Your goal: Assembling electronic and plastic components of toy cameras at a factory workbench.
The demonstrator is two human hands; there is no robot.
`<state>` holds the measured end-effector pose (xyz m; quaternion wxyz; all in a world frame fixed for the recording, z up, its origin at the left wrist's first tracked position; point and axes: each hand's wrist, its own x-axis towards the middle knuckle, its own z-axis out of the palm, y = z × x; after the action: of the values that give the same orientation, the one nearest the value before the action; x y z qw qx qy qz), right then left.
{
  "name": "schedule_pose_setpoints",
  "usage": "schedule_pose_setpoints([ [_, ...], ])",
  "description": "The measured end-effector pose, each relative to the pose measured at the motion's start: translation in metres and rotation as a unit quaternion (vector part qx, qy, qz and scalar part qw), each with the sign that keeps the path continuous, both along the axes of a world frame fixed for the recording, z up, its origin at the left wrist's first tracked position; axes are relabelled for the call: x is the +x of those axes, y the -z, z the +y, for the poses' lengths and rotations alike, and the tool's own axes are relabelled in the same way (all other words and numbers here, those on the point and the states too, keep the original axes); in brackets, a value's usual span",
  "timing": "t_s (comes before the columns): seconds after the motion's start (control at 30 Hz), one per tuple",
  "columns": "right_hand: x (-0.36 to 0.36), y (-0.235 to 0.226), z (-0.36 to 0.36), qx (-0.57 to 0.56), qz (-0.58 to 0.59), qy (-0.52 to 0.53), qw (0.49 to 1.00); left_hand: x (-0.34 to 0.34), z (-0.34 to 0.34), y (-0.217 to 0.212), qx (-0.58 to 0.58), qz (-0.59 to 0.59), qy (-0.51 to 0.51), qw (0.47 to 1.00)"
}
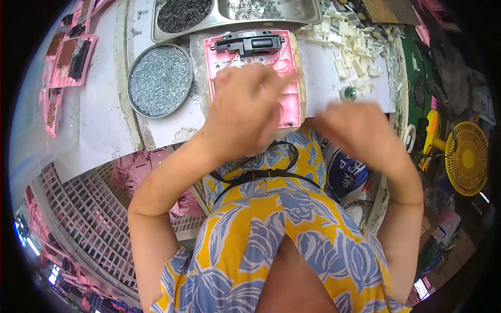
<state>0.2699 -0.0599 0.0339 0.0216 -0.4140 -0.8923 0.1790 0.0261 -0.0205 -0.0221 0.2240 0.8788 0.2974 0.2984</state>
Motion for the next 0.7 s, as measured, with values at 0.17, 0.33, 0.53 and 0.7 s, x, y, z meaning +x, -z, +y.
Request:
schedule_pose_setpoints([
  [0.17,-0.023,-0.016,-0.019,-0.158,0.169,-0.042,0.972,-0.022,-0.044,0.002,0.04,0.072,0.158,0.984],
  [0.33,-0.038,0.051,-0.008,0.076,0.21,-0.021,0.975,-0.034,-0.052,0.015,0.042,-0.046,0.12,0.991],
  [0.53,-0.056,0.041,-0.01,0.043,0.123,0.02,0.991,-0.071,-0.05,0.021,-0.047,-0.028,-0.131,0.99],
  [0.7,-0.089,0.045,-0.015,0.151,0.223,0.022,0.963,-0.084,-0.058,0.036,-0.149,-0.082,-0.22,0.96],
])
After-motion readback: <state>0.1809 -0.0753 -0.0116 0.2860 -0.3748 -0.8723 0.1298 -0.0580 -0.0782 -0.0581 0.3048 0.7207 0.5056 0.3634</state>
